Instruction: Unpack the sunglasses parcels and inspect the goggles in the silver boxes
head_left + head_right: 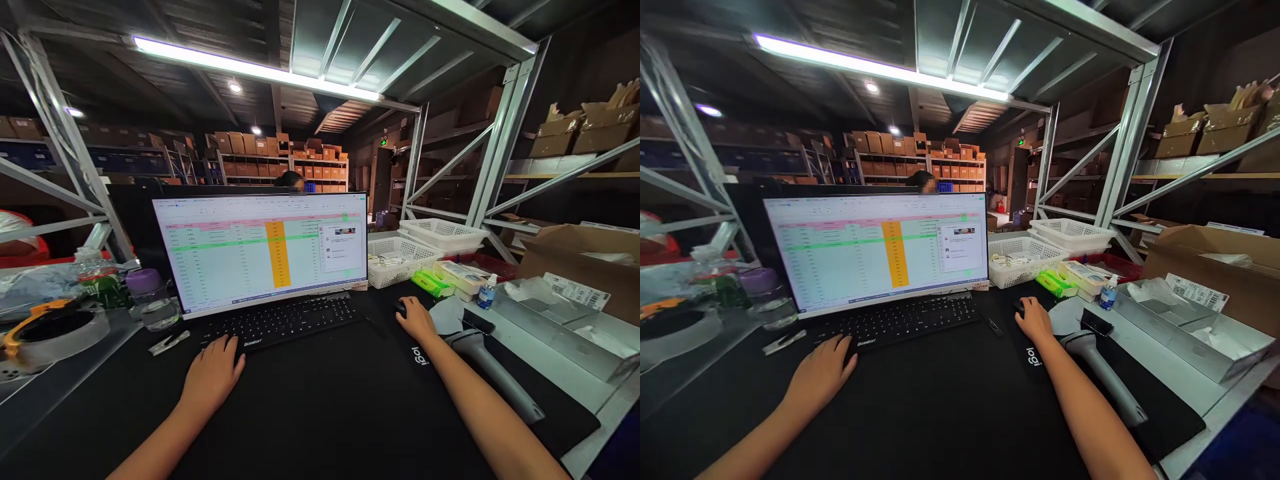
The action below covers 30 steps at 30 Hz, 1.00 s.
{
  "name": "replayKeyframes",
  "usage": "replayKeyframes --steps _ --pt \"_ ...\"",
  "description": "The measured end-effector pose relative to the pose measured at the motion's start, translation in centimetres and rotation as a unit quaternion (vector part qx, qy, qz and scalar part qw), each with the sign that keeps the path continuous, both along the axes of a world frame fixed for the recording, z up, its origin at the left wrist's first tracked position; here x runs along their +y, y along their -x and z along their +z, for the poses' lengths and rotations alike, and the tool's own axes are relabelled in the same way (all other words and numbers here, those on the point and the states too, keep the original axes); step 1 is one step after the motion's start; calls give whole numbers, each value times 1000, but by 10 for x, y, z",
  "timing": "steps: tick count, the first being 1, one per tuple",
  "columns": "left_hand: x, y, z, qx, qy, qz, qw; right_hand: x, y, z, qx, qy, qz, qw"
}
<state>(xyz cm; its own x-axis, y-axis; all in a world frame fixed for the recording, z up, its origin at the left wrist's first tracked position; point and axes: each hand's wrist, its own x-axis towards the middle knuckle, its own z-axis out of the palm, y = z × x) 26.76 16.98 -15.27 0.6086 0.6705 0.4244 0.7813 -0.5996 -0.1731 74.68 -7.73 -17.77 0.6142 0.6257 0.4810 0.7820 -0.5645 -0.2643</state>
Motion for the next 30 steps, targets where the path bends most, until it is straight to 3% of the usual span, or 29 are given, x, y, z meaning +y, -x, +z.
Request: replayKeyframes --steps 12,30 --pt "-8 3 4 -42 20 -1 999 -2 2 1 -5 10 -8 1000" --pt "-11 7 11 -25 15 4 1000 -4 10 4 -28 18 0 999"
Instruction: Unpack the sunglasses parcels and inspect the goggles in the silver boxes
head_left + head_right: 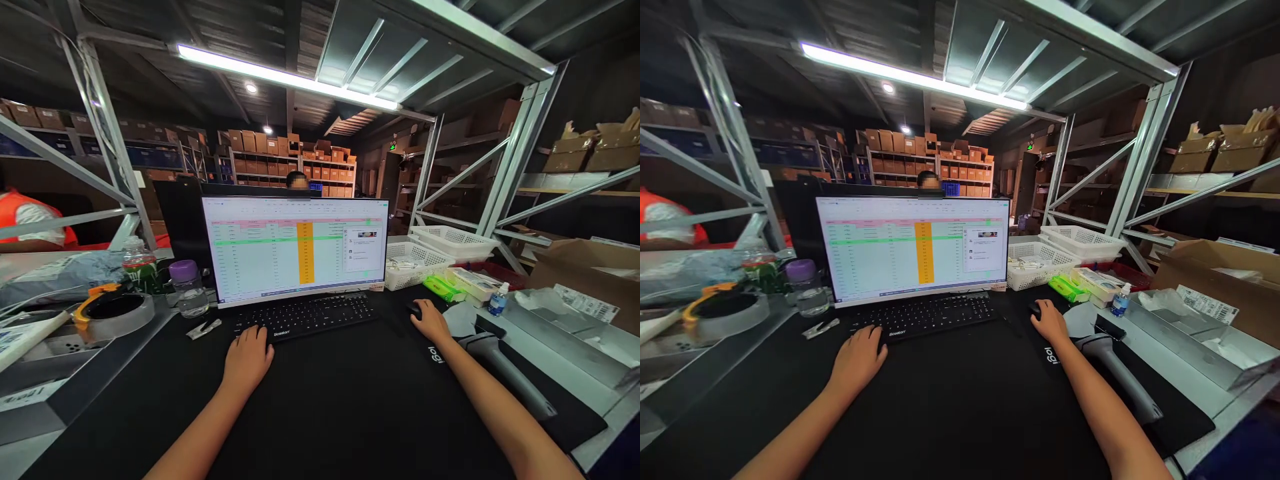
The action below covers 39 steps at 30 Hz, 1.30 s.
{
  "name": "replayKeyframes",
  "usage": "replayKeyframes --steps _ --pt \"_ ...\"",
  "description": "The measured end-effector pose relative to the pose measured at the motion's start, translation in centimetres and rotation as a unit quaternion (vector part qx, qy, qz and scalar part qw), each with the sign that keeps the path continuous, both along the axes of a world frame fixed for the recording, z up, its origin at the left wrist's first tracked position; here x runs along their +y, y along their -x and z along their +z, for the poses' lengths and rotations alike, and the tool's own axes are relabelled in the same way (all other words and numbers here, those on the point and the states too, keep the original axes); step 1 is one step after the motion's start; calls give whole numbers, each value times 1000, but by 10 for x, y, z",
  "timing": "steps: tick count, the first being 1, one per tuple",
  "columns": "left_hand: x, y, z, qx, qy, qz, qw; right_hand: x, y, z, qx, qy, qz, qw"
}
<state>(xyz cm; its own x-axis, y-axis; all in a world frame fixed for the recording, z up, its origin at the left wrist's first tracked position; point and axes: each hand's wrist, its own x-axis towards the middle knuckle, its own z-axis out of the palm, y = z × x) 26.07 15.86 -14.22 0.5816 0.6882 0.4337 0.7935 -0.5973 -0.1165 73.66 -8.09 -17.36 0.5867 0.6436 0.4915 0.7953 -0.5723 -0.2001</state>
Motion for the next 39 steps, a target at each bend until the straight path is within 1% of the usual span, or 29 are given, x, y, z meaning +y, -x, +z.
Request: replayKeyframes --steps 8,14,21,26,31,39 --pt "13 8 -5 -28 11 6 1000 1 10 8 -9 26 -29 999" --pt "14 9 -7 -34 22 -2 999 3 17 13 -12 47 -57 997" --pt "19 9 -11 -43 28 0 999 3 22 13 0 49 -77 996" --pt "19 5 -16 -56 29 1 998 1 26 16 2 41 -81 996" --pt "20 2 -16 -62 27 -3 998 -2 30 20 4 35 -76 997" --pt "12 -2 -16 -59 17 3 998 -7 25 19 10 30 -51 998"
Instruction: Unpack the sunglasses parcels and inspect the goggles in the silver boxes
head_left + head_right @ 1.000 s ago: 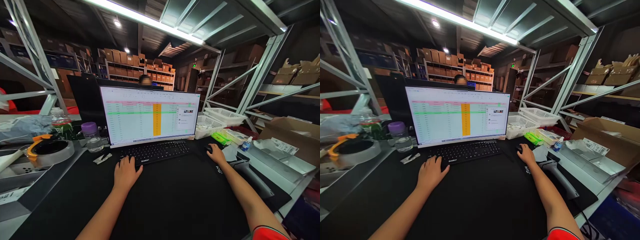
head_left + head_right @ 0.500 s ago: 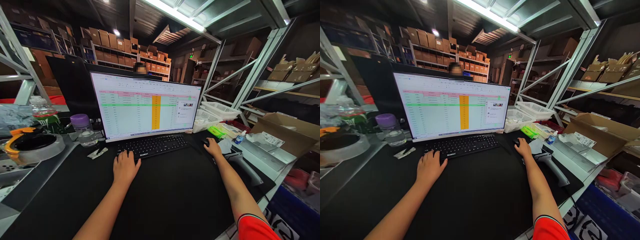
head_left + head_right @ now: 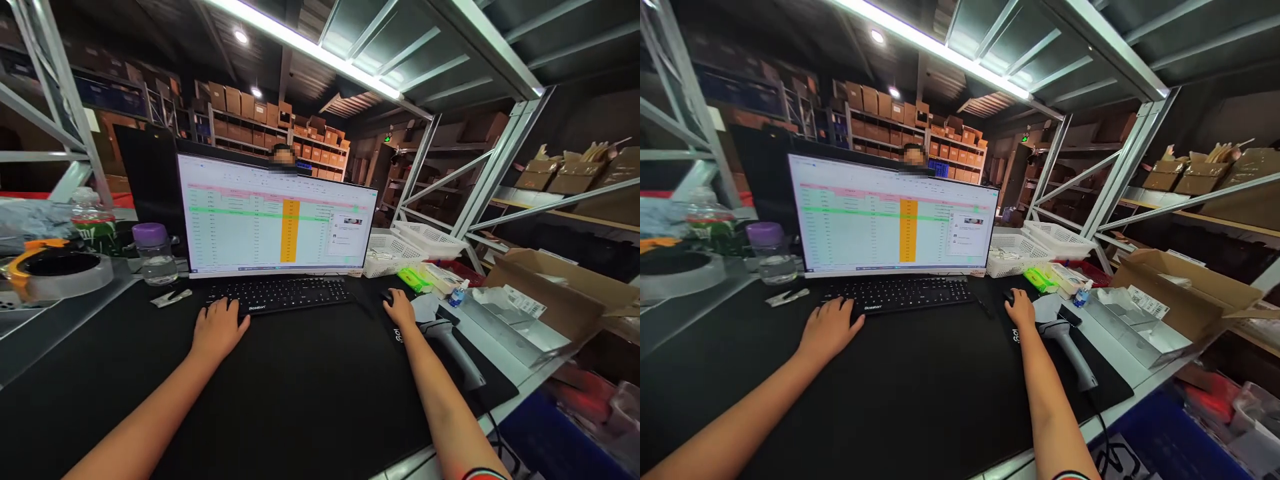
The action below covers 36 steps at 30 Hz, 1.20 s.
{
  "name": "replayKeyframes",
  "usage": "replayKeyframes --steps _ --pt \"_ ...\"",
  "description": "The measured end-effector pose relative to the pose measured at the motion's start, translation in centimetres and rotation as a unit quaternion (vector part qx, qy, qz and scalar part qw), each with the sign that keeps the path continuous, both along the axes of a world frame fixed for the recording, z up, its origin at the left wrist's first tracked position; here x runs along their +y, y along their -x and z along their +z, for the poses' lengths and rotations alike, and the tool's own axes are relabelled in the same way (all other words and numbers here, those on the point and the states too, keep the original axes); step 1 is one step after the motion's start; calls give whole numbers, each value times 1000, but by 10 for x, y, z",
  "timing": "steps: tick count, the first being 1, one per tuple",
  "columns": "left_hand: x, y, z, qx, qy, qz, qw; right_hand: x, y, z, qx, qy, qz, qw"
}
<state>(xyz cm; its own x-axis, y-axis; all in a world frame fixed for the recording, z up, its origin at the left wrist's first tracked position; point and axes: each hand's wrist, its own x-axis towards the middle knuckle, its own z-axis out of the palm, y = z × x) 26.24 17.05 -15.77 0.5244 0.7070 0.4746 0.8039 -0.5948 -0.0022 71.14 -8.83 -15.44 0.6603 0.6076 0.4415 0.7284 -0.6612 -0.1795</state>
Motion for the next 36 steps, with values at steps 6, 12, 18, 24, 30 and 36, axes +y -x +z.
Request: replayKeyframes --steps 6,12,18,24,30,36 --pt "0 -1 4 2 -10 9 1000 -1 -6 -3 11 -15 17 1000" --pt "8 -1 0 -5 -10 12 1000 -1 -11 -5 25 -27 29 999" --pt "17 0 -6 -8 -3 7 1000 -3 -18 -7 52 -37 42 997" --pt "19 1 -6 -2 0 4 1000 -7 -24 -13 76 -60 59 994" --pt "21 1 -7 -5 7 10 1000 -6 -27 -19 75 -74 62 992" --pt "22 1 -9 -4 19 10 1000 -5 -33 -24 66 -71 68 993"
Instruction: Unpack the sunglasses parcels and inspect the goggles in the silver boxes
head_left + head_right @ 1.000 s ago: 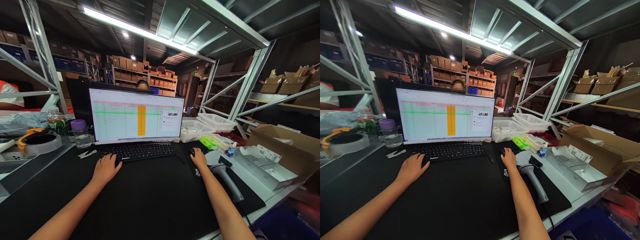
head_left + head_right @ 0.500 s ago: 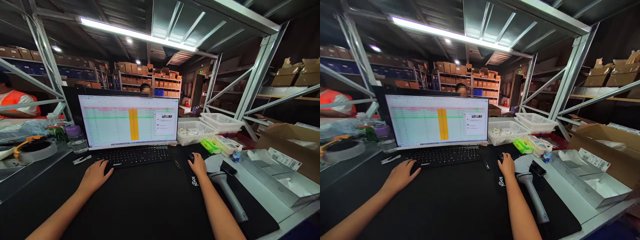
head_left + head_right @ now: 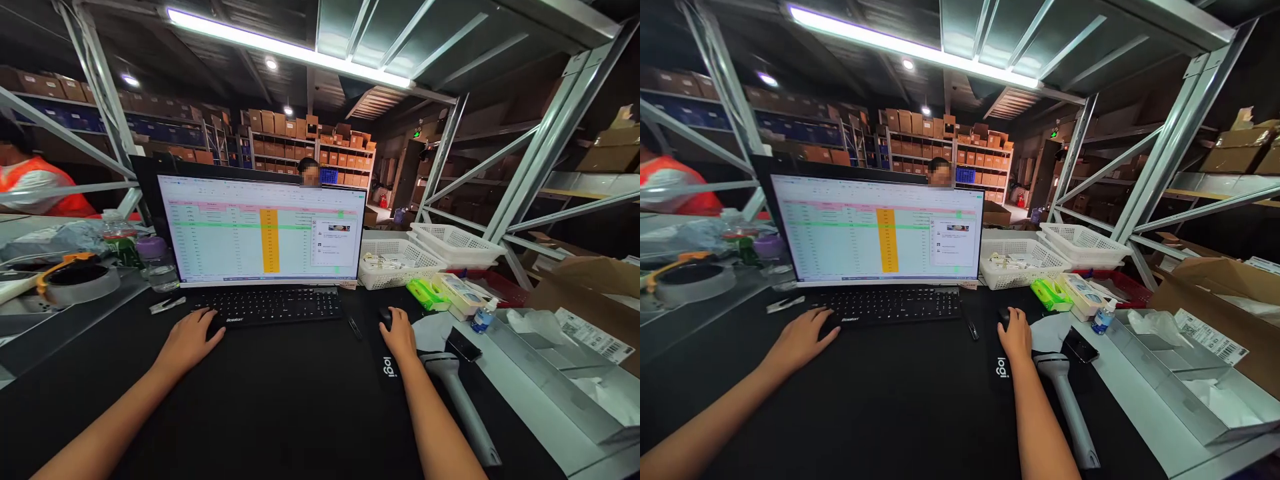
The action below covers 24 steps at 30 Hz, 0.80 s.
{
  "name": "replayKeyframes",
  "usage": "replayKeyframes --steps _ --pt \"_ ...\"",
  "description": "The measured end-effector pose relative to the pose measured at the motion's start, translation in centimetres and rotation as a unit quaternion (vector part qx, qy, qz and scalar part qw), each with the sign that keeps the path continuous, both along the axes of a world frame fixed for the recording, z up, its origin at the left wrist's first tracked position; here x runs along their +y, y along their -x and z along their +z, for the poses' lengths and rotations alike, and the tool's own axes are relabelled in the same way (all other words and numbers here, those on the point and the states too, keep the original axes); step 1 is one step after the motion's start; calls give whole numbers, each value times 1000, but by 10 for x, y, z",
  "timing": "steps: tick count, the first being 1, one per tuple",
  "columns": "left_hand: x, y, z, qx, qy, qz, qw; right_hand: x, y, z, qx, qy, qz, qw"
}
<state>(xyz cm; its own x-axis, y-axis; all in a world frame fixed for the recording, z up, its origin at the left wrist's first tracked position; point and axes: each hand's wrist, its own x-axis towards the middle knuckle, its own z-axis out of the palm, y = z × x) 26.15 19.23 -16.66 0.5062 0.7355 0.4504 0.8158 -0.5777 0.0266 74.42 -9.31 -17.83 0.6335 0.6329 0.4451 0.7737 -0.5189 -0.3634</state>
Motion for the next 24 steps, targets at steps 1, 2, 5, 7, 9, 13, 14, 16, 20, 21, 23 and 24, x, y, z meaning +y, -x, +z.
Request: replayKeyframes --steps 1,2,5,7,9,13,14,16,20,21,23,24 --pt "-1 0 0 1 2 1 1000 0 -1 -1 0 1 1 1000" --pt "-2 0 1 1 3 3 1000 0 -1 -1 0 2 2 1000" --pt "-7 0 5 4 4 6 1000 0 -1 -2 1 2 1 1000" --pt "-11 -1 8 7 4 5 1000 -1 1 -3 0 1 -4 1000" --pt "-15 -1 11 9 3 4 1000 -2 4 -3 -4 1 -7 1000" --pt "-22 -1 16 9 4 6 1000 -4 8 -1 -17 4 -4 1000" --pt "-23 0 16 9 4 7 1000 -4 8 -1 -20 6 -1 1000" --pt "-24 1 16 6 7 8 1000 -4 9 0 -27 13 4 1000" --pt "-24 7 15 -5 16 4 1000 -2 10 -1 -35 22 6 999" --pt "-24 8 15 -10 18 2 1000 -1 9 -1 -35 23 7 999" --pt "-23 11 14 -18 22 -4 1000 1 7 -1 -36 26 10 999" --pt "-23 12 14 -22 23 -6 999 3 7 -1 -37 27 13 999"
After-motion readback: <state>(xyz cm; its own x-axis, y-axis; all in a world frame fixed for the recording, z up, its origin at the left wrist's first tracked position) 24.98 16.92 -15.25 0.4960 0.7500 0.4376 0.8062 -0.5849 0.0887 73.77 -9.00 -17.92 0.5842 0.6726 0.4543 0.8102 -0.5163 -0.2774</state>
